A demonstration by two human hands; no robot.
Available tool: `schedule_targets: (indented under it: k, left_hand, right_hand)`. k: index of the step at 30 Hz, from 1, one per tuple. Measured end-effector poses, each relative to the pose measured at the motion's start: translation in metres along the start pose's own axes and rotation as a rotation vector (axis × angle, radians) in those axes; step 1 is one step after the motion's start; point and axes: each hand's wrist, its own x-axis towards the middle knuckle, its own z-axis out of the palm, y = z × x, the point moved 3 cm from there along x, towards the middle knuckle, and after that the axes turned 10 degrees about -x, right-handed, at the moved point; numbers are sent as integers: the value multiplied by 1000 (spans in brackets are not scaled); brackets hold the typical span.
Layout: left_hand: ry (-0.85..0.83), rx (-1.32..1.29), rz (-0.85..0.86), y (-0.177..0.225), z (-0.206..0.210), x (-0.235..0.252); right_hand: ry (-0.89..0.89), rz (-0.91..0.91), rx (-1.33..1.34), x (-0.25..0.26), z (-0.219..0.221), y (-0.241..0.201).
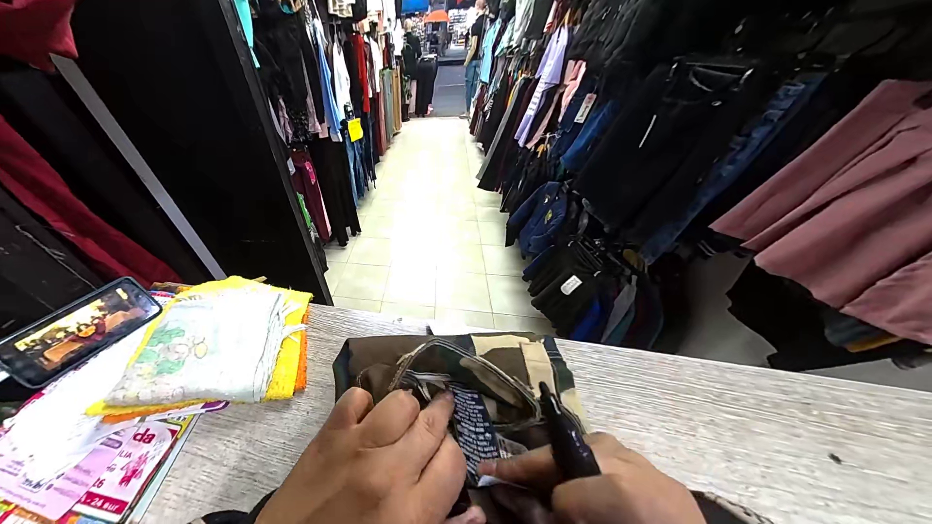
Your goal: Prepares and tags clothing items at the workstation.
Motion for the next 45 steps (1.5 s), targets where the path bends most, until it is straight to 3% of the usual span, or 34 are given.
schedule_targets:
  k: [6, 8, 11, 14, 17, 22, 33, 45]
  left_hand:
    - [-21, 22, -65, 6, 2, 2]
    - [-8, 11, -61, 6, 4, 2]
    - [32, 19, -15, 5, 10, 4]
    - [47, 54, 35, 7, 13, 6]
    - [46, 94, 55, 10, 12, 6]
    - [50, 165, 68, 13, 12, 5]
    - [71, 204, 66, 17, 13, 5]
    - [62, 166, 41, 13, 11, 7]
  right_hand:
    - [-1, -69, -2, -2, 1, 2]
    - [53, 71, 52, -3, -7, 3]
    - [293, 280, 48, 6, -30, 33]
    - [360, 387, 13, 34, -38, 62]
    - [354, 372, 44, 58, -28, 79]
    - [334, 375, 113, 56, -8, 92]
    - [361, 387, 248, 68, -19, 88]
    - [199, 437, 425, 70, -34, 81]
